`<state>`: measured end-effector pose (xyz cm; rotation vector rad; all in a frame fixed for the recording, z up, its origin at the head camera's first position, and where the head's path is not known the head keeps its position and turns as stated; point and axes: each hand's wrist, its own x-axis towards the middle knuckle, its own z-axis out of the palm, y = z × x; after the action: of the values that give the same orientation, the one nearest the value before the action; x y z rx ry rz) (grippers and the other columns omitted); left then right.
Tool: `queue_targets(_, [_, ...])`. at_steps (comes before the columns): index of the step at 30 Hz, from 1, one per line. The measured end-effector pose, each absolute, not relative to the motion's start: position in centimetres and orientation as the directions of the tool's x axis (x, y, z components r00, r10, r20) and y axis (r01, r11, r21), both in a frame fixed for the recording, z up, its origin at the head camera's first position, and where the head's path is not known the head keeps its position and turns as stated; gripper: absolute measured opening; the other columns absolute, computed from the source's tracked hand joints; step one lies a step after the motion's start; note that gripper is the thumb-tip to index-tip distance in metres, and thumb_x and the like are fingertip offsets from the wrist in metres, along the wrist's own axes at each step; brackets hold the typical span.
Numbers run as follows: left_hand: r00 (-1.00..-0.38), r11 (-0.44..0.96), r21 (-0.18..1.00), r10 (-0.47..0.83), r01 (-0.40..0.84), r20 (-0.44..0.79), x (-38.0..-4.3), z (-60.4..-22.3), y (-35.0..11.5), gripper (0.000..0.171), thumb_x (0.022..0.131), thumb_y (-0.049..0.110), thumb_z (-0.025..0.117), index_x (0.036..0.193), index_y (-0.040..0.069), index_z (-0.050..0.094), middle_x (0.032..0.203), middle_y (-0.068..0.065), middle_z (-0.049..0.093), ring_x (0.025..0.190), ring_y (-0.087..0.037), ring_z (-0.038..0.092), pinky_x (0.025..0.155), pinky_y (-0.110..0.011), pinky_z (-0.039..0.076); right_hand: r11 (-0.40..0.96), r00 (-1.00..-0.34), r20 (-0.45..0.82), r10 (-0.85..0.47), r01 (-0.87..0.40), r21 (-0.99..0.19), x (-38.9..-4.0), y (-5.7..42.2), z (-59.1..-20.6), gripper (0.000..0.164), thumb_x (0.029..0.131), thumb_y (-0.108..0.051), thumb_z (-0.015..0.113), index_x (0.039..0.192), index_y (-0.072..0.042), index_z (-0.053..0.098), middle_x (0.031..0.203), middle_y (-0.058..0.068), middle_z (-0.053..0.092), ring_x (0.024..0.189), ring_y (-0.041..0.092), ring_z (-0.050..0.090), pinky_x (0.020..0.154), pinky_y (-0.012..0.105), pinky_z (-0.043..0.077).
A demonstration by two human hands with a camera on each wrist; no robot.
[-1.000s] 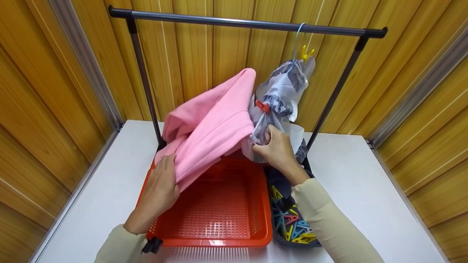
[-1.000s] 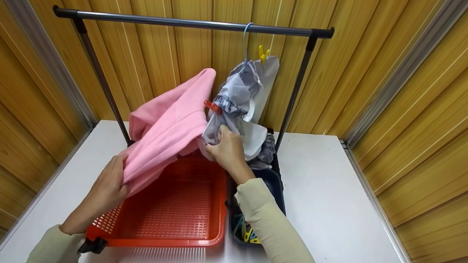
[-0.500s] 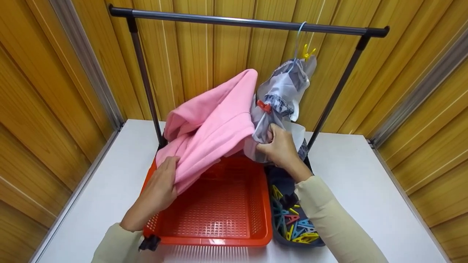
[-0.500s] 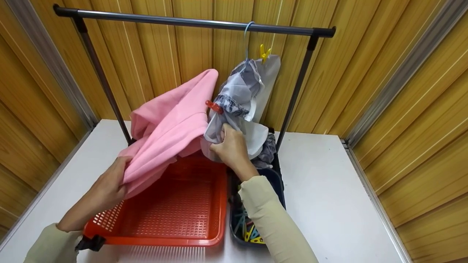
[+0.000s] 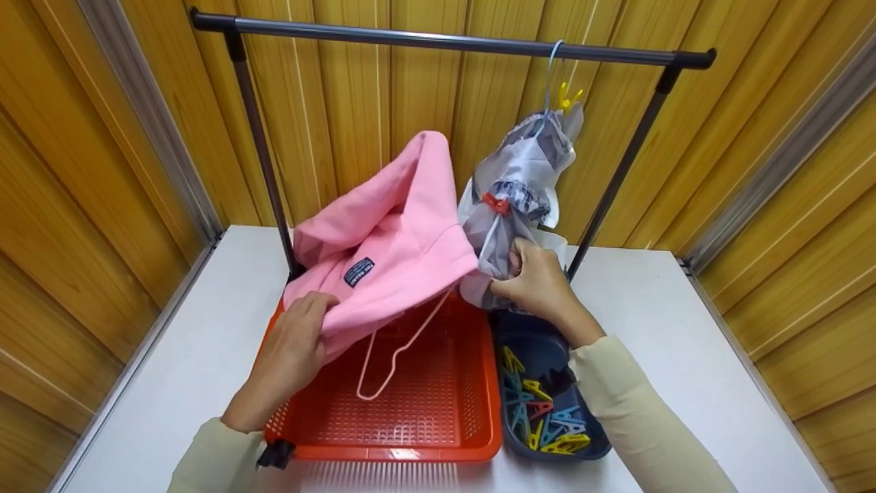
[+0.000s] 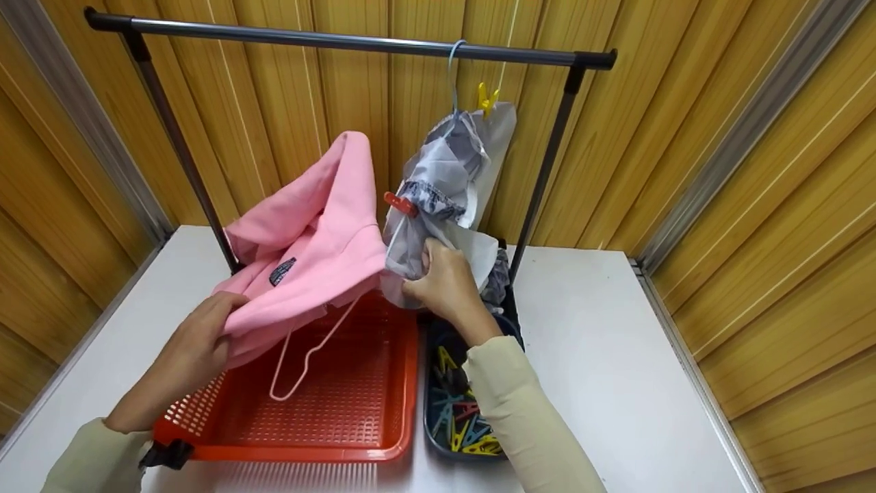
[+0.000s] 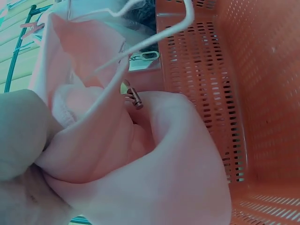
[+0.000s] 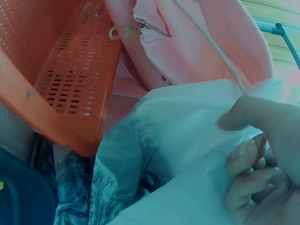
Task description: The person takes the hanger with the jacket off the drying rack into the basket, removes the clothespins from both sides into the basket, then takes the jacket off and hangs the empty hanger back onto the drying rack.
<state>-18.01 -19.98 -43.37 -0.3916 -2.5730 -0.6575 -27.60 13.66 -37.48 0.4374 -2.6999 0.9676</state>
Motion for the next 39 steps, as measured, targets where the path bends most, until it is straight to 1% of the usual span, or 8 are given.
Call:
queue_targets(4, [-0.858,0.848,0.381,0.151,0.368,0.492,-18.0,-43.3,-19.9,0.041,0.076,-0.014,0.057,0.112,0.007,0.057,0.105,-0.01,0.061,0.096,-0.026,0.057,0.088,-0.043,0.047,0.74,-0.936,0.301,-0.182,-0.332,-0.585,-27.2,14.0,-37.7,0.035,0.061,-0.019,0.076,0.072,-0.011,0.044,0.062,-0.003,0.041,0.059,0.016,0.043,0.052,0.027,0.03])
queue_targets(8, [-0.874,0.84,0.387,0.189,0.379,0.447,-17.8,-43.3,-19.9,0.052,0.073,-0.007,0.068,0.121,0.009,0.054,0.113,-0.009,0.06,0.103,-0.026,0.056,0.088,-0.042,0.043,0.744,-0.947,0.276,-0.162,-0.301,-0.597,-27.0,14.0,-37.9,0.037,0.064,-0.025,0.077,0.071,-0.011,0.043,0.061,-0.002,0.043,0.056,0.015,0.047,0.05,0.027,0.033])
queue_targets(16, [-0.883,0.854,0.331,0.265,0.402,0.387,-16.9,-43.1,-19.9,0.094,0.06,0.025,0.092,0.14,0.014,0.044,0.136,-0.009,0.052,0.123,-0.031,0.049,0.094,-0.045,0.032,0.744,-0.972,0.205,-0.115,-0.221,-0.631,-26.4,13.9,-38.1,0.041,0.07,-0.034,0.078,0.076,-0.011,0.045,0.062,0.003,0.05,0.042,0.014,0.051,0.046,0.029,0.04])
queue_targets(20, [-0.873,0.863,0.269,0.318,0.428,0.369,-16.2,-42.9,-19.9,0.12,0.047,0.039,0.096,0.148,0.013,0.035,0.144,-0.01,0.046,0.128,-0.03,0.045,0.095,-0.044,0.035,0.743,-0.977,0.188,-0.102,-0.201,-0.639,-26.3,13.9,-38.1,0.036,0.072,-0.032,0.075,0.08,-0.009,0.049,0.061,0.002,0.051,0.042,0.014,0.051,0.046,0.028,0.041])
queue_targets(23, [-0.865,0.862,0.244,0.34,0.444,0.369,-15.7,-42.7,-19.8,0.128,0.045,0.049,0.094,0.15,0.012,0.031,0.146,-0.011,0.043,0.13,-0.029,0.044,0.093,-0.042,0.037,0.747,-0.98,0.175,-0.09,-0.183,-0.64,-26.2,13.9,-38.1,0.033,0.072,-0.032,0.074,0.083,-0.009,0.052,0.062,0.001,0.052,0.046,0.014,0.051,0.048,0.028,0.041])
queue_targets(27, [-0.858,0.857,0.251,0.336,0.449,0.388,-15.2,-42.2,-19.4,0.123,0.053,0.054,0.089,0.151,0.012,0.028,0.148,-0.011,0.04,0.13,-0.028,0.044,0.092,-0.042,0.04,0.762,-0.984,0.162,-0.068,-0.157,-0.629,-25.9,13.8,-38.1,0.034,0.072,-0.034,0.073,0.086,-0.009,0.055,0.065,0.001,0.054,0.054,0.015,0.052,0.051,0.028,0.04])
queue_targets(33, [-0.807,0.885,0.144,0.322,0.442,0.495,-14.8,-41.7,-18.7,0.097,0.066,0.03,0.088,0.146,0.006,0.038,0.14,-0.013,0.05,0.125,-0.029,0.05,0.089,-0.044,0.046,0.768,-0.987,0.155,-0.051,-0.138,-0.626,-25.2,13.3,-38.1,0.039,0.075,-0.038,0.073,0.095,-0.008,0.058,0.074,0.006,0.056,0.065,0.019,0.053,0.055,0.028,0.04])
queue_targets(39, [-0.818,0.923,0.12,0.257,0.366,0.515,-14.4,-41.1,-17.9,0.08,0.074,0.017,0.08,0.143,0.002,0.042,0.135,-0.015,0.056,0.122,-0.031,0.053,0.094,-0.049,0.046,0.752,-0.991,0.124,-0.059,-0.125,-0.648,-24.0,12.6,-37.6,0.049,0.077,-0.042,0.074,0.106,-0.007,0.056,0.074,0.007,0.054,0.062,0.018,0.052,0.053,0.026,0.041])
